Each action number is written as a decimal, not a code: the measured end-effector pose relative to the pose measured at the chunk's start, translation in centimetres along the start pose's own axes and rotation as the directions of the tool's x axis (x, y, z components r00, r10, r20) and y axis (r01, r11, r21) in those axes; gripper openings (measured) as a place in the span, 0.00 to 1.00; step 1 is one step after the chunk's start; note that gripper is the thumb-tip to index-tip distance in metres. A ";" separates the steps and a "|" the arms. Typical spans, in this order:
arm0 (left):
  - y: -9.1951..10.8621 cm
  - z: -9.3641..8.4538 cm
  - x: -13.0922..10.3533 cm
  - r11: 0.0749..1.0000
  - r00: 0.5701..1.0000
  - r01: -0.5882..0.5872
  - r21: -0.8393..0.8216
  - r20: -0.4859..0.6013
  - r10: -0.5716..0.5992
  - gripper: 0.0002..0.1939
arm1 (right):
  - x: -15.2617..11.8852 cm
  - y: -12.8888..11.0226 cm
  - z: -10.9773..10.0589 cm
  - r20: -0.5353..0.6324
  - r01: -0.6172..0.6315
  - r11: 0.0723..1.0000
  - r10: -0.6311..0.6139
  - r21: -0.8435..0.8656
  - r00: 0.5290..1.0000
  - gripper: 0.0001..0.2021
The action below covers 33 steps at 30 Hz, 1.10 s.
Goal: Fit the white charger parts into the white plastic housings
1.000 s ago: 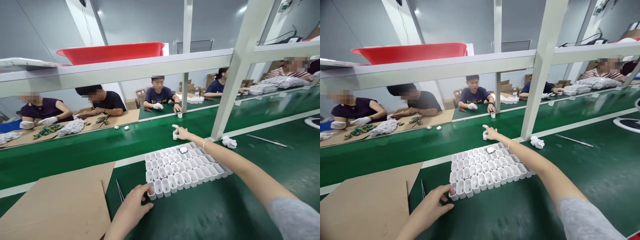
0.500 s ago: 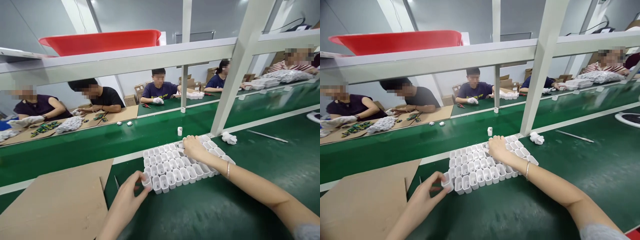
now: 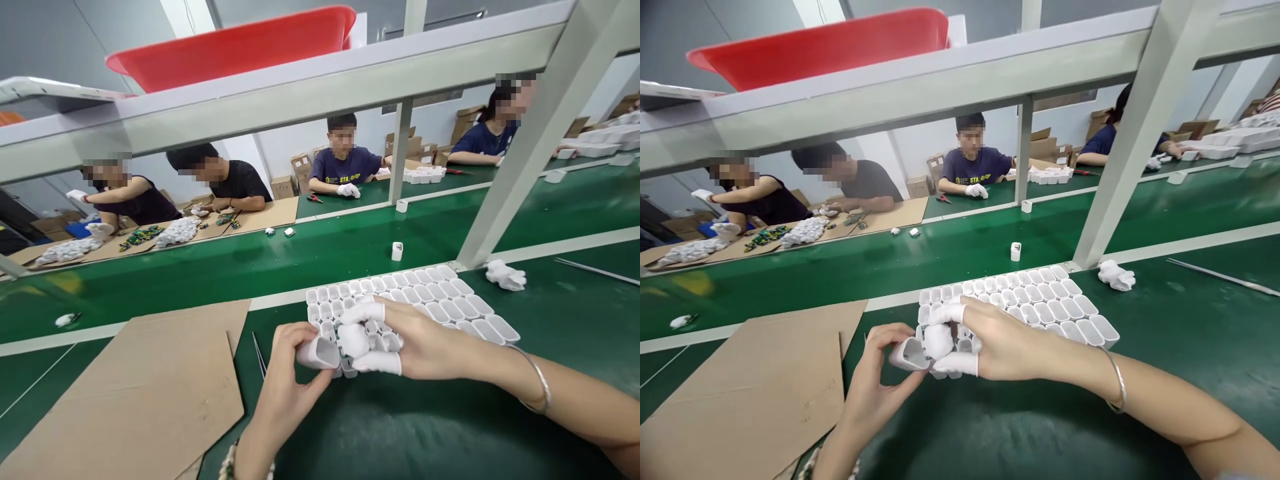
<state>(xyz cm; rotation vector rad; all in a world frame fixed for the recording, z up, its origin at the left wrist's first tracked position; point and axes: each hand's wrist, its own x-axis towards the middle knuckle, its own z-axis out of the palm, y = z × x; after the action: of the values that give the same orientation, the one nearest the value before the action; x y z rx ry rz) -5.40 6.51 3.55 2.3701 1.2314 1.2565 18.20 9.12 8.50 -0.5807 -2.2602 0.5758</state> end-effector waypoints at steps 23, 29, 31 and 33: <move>1.0 3.1 -2.0 0.931 0.945 -0.209 0.299 -0.183 0.271 0.37 | -1.4 -0.7 2.8 -0.130 0.286 0.913 -0.333 -0.291 0.934 0.21; 1.3 3.1 -2.1 0.924 0.943 -0.180 0.338 -0.208 0.260 0.37 | -1.7 -1.0 2.9 -0.144 0.281 0.906 -0.339 -0.316 0.930 0.22; 1.3 3.2 -2.1 0.920 0.939 -0.183 0.346 -0.217 0.268 0.38 | -1.8 -1.0 2.9 -0.148 0.289 0.901 -0.350 -0.324 0.925 0.24; 1.3 3.2 -2.1 0.920 0.938 -0.182 0.346 -0.219 0.268 0.37 | -1.9 -1.0 2.9 -0.140 0.290 0.898 -0.350 -0.331 0.926 0.27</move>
<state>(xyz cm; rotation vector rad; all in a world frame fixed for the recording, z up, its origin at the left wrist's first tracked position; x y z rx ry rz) -2.84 4.76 0.90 2.7119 1.3557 1.5953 17.06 6.58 6.16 -0.3755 -2.2023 -0.0004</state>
